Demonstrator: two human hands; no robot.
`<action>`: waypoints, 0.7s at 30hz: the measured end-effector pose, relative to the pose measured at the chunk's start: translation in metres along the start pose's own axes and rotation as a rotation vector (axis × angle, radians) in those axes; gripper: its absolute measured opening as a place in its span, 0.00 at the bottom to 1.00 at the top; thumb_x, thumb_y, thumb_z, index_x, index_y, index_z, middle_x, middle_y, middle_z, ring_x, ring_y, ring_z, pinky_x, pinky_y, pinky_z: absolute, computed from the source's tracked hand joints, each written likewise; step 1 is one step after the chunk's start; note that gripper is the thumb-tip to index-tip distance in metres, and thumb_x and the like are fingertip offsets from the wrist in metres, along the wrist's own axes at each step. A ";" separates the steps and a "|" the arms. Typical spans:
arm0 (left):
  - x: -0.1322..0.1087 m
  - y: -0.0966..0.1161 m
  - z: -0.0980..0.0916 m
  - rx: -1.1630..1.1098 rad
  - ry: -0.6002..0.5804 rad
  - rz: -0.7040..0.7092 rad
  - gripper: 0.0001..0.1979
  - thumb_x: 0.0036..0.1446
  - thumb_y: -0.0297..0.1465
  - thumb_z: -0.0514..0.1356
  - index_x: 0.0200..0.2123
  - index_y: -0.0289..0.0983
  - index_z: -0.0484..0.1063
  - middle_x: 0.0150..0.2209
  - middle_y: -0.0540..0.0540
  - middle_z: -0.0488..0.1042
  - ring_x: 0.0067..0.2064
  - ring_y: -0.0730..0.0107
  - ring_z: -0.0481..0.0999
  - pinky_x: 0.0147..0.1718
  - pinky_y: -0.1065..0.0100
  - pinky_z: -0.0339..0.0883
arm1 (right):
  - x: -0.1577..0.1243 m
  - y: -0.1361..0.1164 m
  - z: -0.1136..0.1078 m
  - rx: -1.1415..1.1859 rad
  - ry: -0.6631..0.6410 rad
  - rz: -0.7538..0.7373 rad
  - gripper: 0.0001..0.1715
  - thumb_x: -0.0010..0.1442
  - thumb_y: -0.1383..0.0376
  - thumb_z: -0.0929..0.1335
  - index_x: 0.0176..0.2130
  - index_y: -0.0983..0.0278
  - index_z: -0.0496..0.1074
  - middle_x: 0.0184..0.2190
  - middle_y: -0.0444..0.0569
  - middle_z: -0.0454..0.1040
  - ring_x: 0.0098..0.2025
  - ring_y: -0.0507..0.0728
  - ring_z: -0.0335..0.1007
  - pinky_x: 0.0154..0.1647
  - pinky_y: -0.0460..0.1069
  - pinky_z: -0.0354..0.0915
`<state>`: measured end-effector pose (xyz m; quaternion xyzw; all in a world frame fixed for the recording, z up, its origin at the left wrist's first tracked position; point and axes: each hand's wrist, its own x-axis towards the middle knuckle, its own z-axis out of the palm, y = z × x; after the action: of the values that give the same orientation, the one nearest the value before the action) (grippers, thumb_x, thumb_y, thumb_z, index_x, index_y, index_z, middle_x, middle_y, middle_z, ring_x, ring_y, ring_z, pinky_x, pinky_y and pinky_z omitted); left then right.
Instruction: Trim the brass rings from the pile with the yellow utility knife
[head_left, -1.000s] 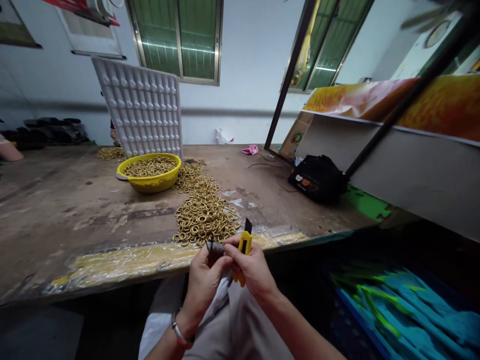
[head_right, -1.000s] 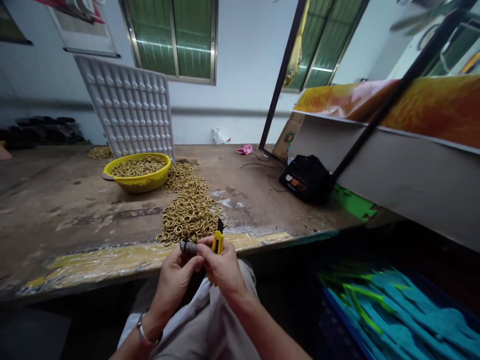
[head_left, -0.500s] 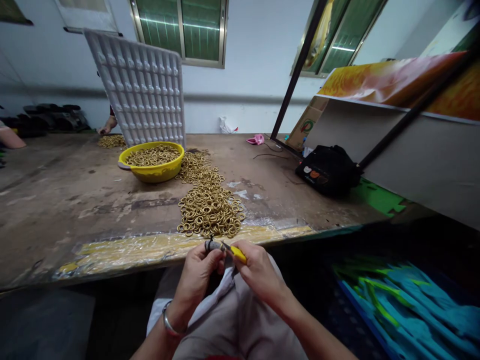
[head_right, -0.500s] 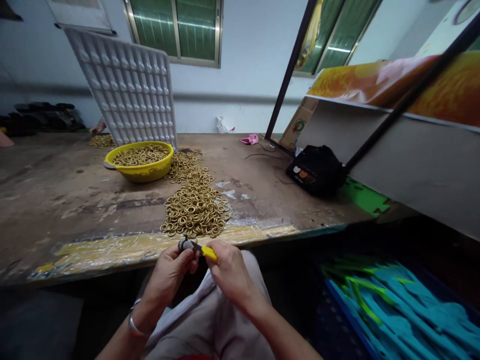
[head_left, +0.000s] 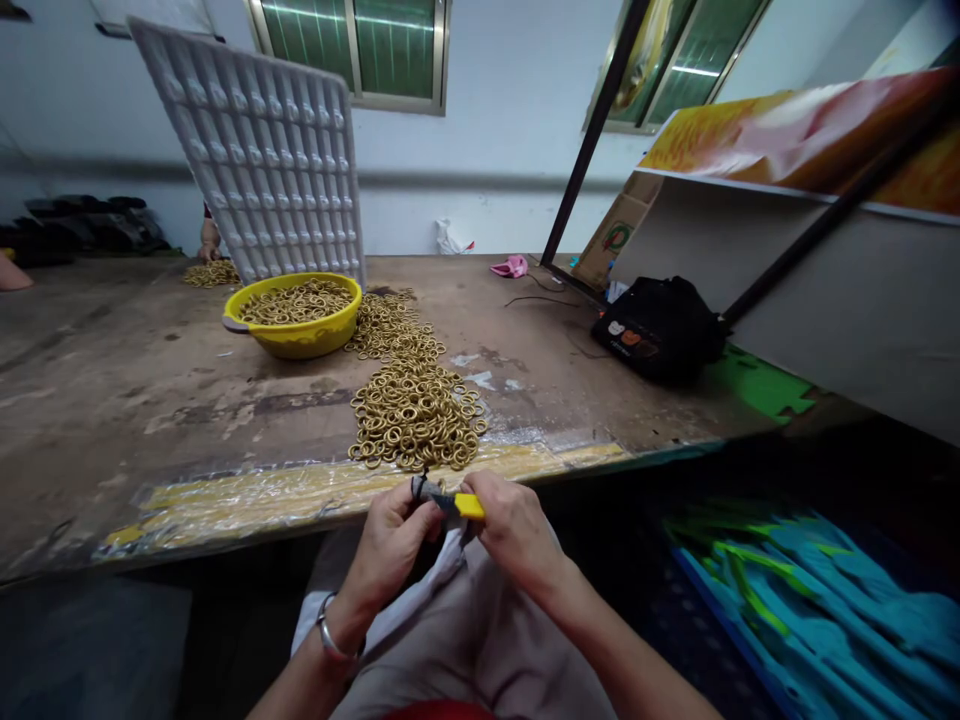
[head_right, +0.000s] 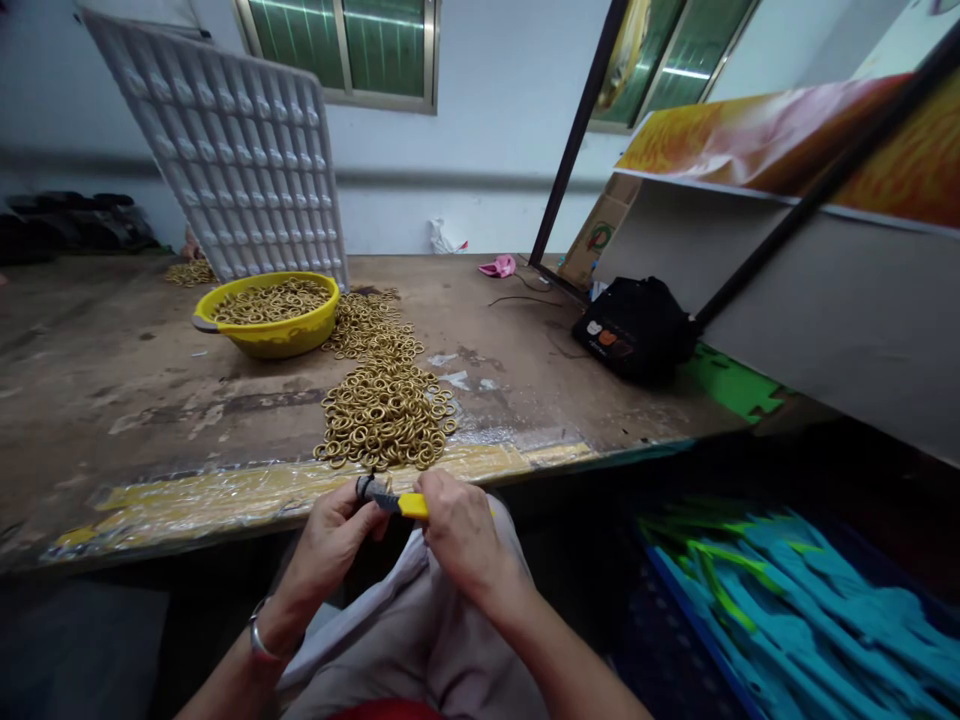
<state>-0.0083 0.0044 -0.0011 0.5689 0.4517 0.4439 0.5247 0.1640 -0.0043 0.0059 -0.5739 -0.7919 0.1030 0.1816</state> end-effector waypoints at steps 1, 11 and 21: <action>0.001 0.001 -0.001 0.027 -0.002 0.001 0.12 0.55 0.33 0.60 0.22 0.36 0.68 0.19 0.53 0.65 0.23 0.74 0.62 0.24 0.73 0.55 | 0.003 0.003 0.002 -0.030 0.000 -0.008 0.13 0.60 0.77 0.61 0.37 0.64 0.71 0.34 0.49 0.76 0.36 0.55 0.71 0.35 0.47 0.56; -0.011 -0.002 -0.014 -0.062 -0.132 -0.047 0.13 0.56 0.35 0.60 0.22 0.36 0.68 0.20 0.50 0.65 0.24 0.72 0.63 0.26 0.71 0.57 | 0.057 0.081 0.007 -0.077 0.054 0.366 0.11 0.65 0.65 0.63 0.34 0.63 0.73 0.29 0.50 0.76 0.31 0.56 0.71 0.31 0.47 0.54; -0.001 -0.041 0.000 -0.572 -0.040 -0.308 0.15 0.54 0.40 0.65 0.32 0.36 0.64 0.26 0.52 0.70 0.20 0.78 0.66 0.19 0.75 0.58 | 0.087 0.073 0.031 0.113 0.083 0.257 0.05 0.59 0.65 0.69 0.31 0.64 0.73 0.33 0.49 0.74 0.35 0.54 0.67 0.35 0.46 0.56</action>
<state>-0.0106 0.0051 -0.0422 0.3320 0.3789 0.4569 0.7331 0.1915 0.1027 -0.0347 -0.6630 -0.6967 0.1462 0.2316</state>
